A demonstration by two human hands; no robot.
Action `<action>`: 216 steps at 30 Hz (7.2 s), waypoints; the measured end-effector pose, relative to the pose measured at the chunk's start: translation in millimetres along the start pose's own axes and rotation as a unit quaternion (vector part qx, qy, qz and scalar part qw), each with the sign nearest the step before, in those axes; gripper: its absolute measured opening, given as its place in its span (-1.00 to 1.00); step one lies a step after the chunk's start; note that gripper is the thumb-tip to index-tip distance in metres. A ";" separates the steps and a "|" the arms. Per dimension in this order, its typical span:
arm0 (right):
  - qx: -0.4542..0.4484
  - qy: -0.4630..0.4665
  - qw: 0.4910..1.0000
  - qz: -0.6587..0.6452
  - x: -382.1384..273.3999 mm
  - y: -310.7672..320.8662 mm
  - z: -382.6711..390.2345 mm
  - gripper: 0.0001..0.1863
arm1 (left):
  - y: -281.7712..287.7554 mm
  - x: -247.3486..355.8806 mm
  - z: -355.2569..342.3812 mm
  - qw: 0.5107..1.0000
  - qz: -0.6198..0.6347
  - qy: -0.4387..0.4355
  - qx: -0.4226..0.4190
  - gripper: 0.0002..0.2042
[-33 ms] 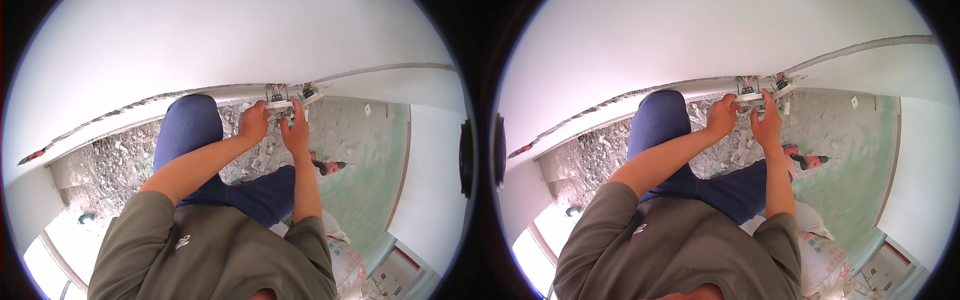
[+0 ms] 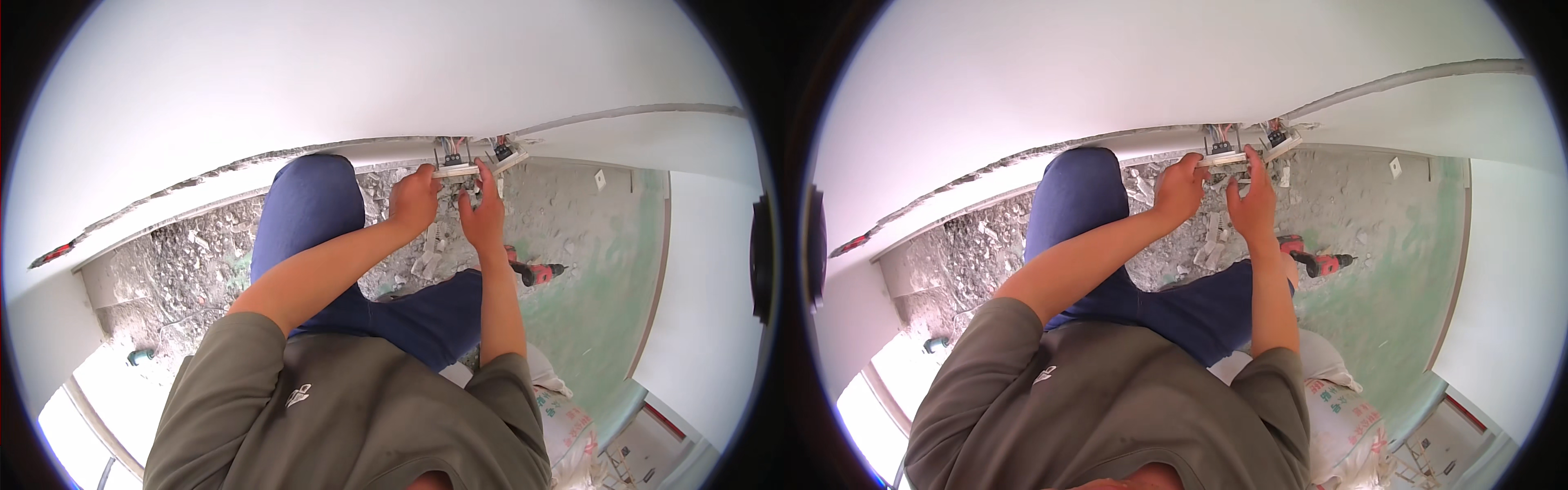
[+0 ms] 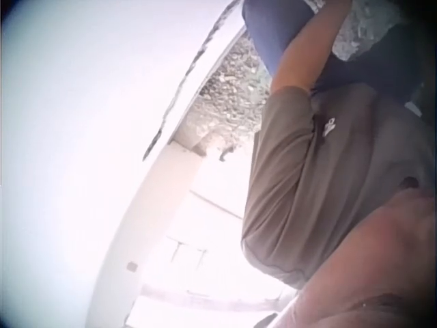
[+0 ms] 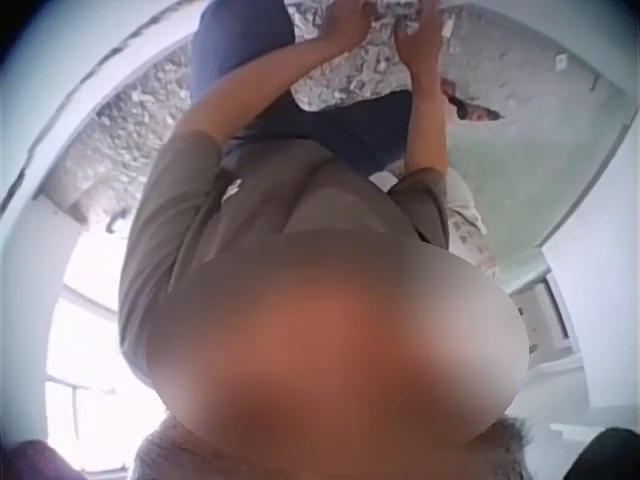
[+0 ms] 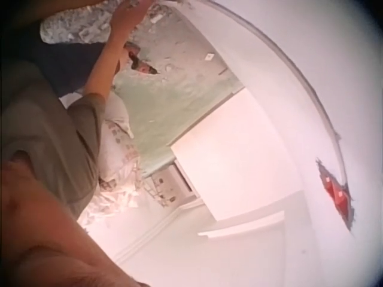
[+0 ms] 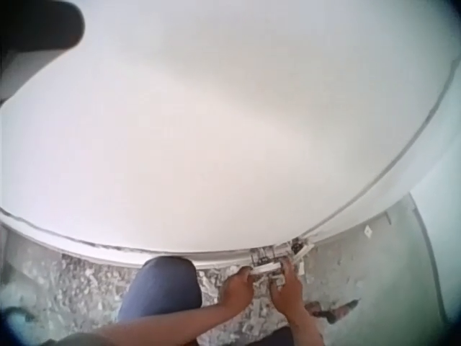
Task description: The recorder is preparing electrical wires and a conduit in a wall cutout during a renovation.
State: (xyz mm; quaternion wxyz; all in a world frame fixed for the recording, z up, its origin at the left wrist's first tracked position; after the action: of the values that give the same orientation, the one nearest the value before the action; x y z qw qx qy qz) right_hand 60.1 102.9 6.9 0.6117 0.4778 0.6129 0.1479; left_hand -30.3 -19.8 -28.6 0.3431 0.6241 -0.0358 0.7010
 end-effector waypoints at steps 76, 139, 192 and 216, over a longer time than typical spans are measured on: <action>0.260 -0.150 0.939 -0.168 -12.5 -26.5 0.7 -0.46 | 9.3 5.1 -11.8 0.987 0.155 0.008 -0.029 -0.85; -0.099 -0.238 0.811 -0.525 -47.1 -27.6 79.6 -0.49 | 19.9 9.5 -1.0 0.890 0.368 0.238 -0.129 -0.73; -0.002 0.042 0.997 0.065 -5.5 40.3 -59.9 -0.83 | -23.3 14.5 -2.6 0.718 0.603 0.292 -0.191 -0.51; 0.055 -0.413 0.564 -0.713 -5.8 -28.2 116.3 -0.65 | 22.7 56.5 -30.1 0.753 0.412 0.440 -0.263 -0.23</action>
State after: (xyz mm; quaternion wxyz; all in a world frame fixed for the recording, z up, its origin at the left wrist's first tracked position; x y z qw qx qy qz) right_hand 151.1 37.5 -35.3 0.6769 -0.0729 0.4419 -0.5841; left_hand -67.1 1.9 24.2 0.1493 0.0561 -0.3180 0.9346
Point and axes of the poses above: each hand's wrist, its own z-axis away from the middle knuckle, its own y-axis out of the back of the hand, x = y × z, the point moved 1 cm from there along -z, towards the middle knuckle, and after that the axes turned 4 degrees about y, right-handed, at the moved point
